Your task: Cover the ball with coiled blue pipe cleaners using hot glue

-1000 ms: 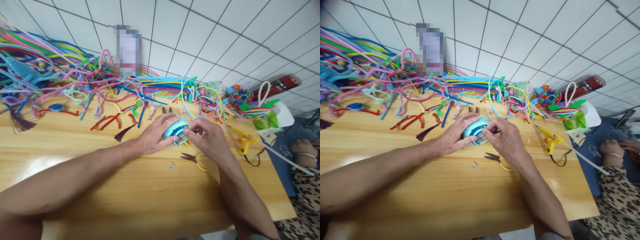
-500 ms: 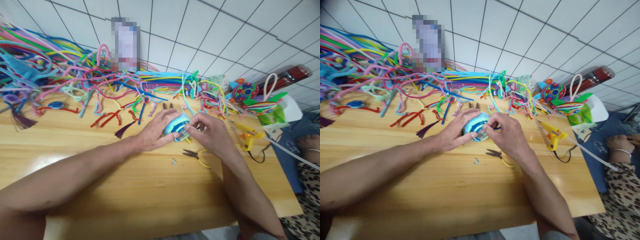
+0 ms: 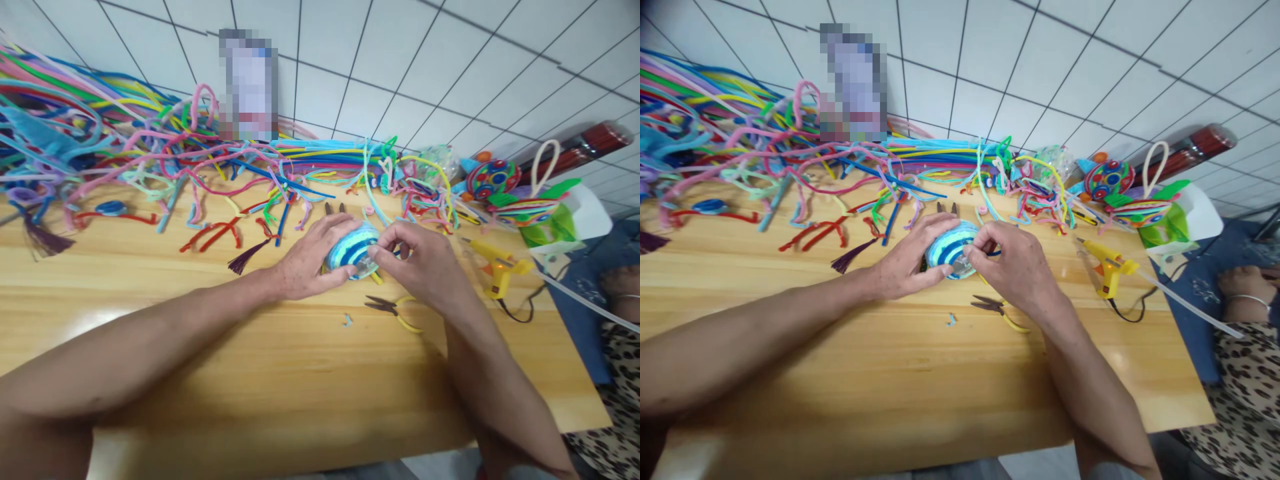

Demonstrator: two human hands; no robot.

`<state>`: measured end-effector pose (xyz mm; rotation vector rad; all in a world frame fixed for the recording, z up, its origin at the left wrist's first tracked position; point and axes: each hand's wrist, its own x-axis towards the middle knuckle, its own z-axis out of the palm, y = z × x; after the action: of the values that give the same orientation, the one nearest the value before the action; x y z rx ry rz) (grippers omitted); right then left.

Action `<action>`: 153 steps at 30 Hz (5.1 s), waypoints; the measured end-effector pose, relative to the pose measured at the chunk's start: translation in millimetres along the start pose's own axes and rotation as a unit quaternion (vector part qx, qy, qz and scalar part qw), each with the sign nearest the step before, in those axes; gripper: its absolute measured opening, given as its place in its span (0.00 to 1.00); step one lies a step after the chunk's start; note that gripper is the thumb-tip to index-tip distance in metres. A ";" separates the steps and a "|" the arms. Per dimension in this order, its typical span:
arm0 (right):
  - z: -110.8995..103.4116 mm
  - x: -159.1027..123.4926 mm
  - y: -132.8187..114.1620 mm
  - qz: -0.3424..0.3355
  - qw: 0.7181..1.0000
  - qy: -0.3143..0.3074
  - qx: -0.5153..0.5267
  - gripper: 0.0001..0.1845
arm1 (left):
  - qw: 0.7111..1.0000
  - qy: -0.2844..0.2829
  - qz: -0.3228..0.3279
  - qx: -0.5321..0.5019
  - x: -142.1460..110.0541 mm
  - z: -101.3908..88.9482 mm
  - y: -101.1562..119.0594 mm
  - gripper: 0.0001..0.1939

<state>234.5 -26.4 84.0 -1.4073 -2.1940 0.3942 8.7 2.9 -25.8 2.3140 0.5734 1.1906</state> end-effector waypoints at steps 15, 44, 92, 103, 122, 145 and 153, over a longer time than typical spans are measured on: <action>-0.9 0.3 -1.4 0.010 1.000 -0.010 0.002 0.09 | 1.000 -0.007 -0.006 -0.003 -0.5 -1.6 2.2 0.41; -1.5 0.1 -0.6 0.018 1.000 -0.020 -0.011 0.08 | 0.995 0.024 0.067 0.068 -1.2 0.0 10.2 0.11; 3.2 -0.8 1.3 -0.002 1.000 0.000 -0.015 0.09 | 0.992 0.043 0.081 0.090 0.5 0.6 8.8 0.08; 4.5 -0.5 -0.6 0.012 1.000 -0.001 -0.006 0.09 | 0.994 0.047 0.068 0.072 0.8 2.2 12.8 0.07; 5.0 -0.3 -1.0 0.012 1.000 0.000 -0.008 0.09 | 0.998 0.045 0.037 0.031 2.1 0.6 19.1 0.07; 0.8 0.2 -1.9 0.021 1.000 -0.013 -0.010 0.08 | 0.999 0.026 -0.012 0.038 6.6 -5.1 28.0 0.05; -6.1 2.2 0.9 0.014 0.999 -0.039 -0.003 0.08 | 0.998 0.042 0.010 0.047 7.3 -3.5 26.4 0.04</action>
<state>237.8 -24.2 89.2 -1.4500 -2.2415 0.4615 13.6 -13.5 -4.0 2.3615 0.6488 1.3016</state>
